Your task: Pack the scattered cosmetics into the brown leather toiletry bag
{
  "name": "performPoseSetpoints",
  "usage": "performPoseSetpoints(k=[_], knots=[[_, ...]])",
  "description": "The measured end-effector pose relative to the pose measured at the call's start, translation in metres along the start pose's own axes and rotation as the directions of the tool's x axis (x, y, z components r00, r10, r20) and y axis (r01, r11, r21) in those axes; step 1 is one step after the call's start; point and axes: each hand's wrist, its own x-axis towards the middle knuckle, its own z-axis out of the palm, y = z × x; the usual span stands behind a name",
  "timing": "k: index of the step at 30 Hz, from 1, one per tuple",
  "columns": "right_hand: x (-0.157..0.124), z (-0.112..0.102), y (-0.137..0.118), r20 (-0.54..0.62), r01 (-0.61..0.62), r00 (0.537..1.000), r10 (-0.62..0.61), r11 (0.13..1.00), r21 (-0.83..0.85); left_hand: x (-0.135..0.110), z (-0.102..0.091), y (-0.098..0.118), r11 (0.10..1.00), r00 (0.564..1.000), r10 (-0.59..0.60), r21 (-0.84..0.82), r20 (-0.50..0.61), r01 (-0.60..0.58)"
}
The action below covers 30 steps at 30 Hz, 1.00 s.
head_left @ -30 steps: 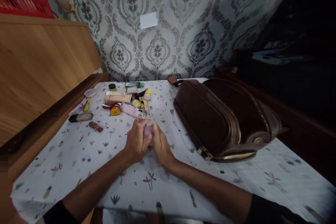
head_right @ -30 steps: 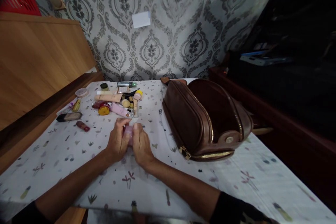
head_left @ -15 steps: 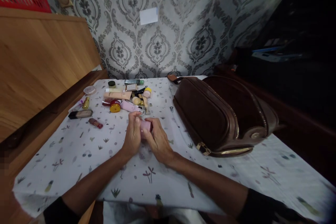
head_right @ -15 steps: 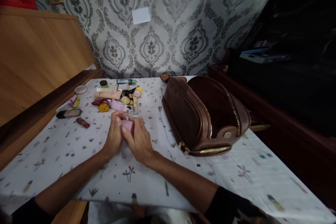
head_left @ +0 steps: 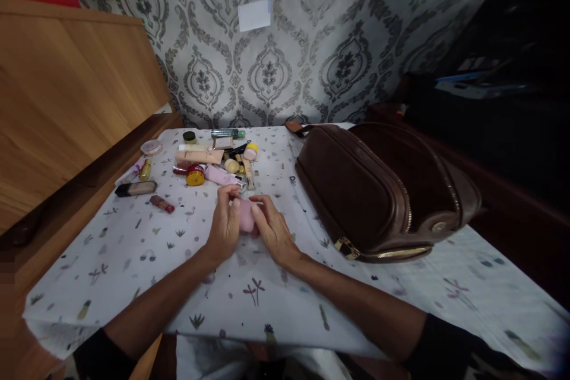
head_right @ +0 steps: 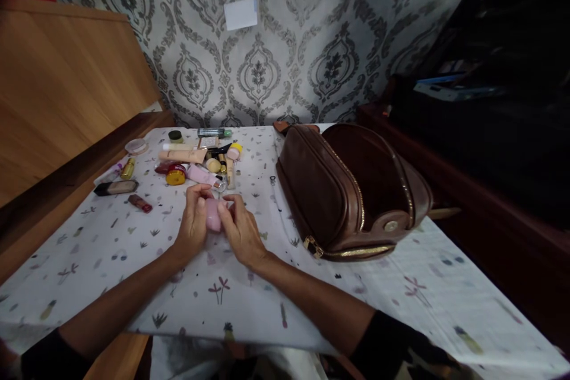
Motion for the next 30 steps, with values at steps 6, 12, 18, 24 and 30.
performPoseSetpoints(k=[6, 12, 18, 24, 30], knots=[[-0.001, 0.000, 0.001, -0.032, 0.024, 0.999, -0.024, 1.000, 0.013, 0.001, -0.002, 0.000, 1.000, 1.000, -0.021, -0.002, -0.012, 0.021], [-0.001, 0.003, 0.001, 0.006, 0.090, 0.996, -0.090, 0.996, 0.004, 0.002, -0.003, -0.003, 0.999, 1.000, 0.013, 0.041, -0.012, -0.012], [-0.001, 0.001, 0.000, 0.027, 0.085, 0.996, -0.086, 0.996, 0.034, -0.002, -0.003, -0.010, 0.994, 0.998, 0.055, 0.097, -0.004, -0.054], [-0.004, 0.004, 0.000, -0.035, 0.105, 0.994, -0.104, 0.994, 0.031, 0.000, -0.006, -0.012, 0.991, 0.998, 0.060, 0.120, 0.004, -0.060], [-0.007, 0.003, 0.001, -0.086, 0.199, 0.975, -0.205, 0.977, -0.071, 0.006, -0.006, -0.010, 0.994, 0.993, -0.042, 0.104, 0.110, 0.031]])
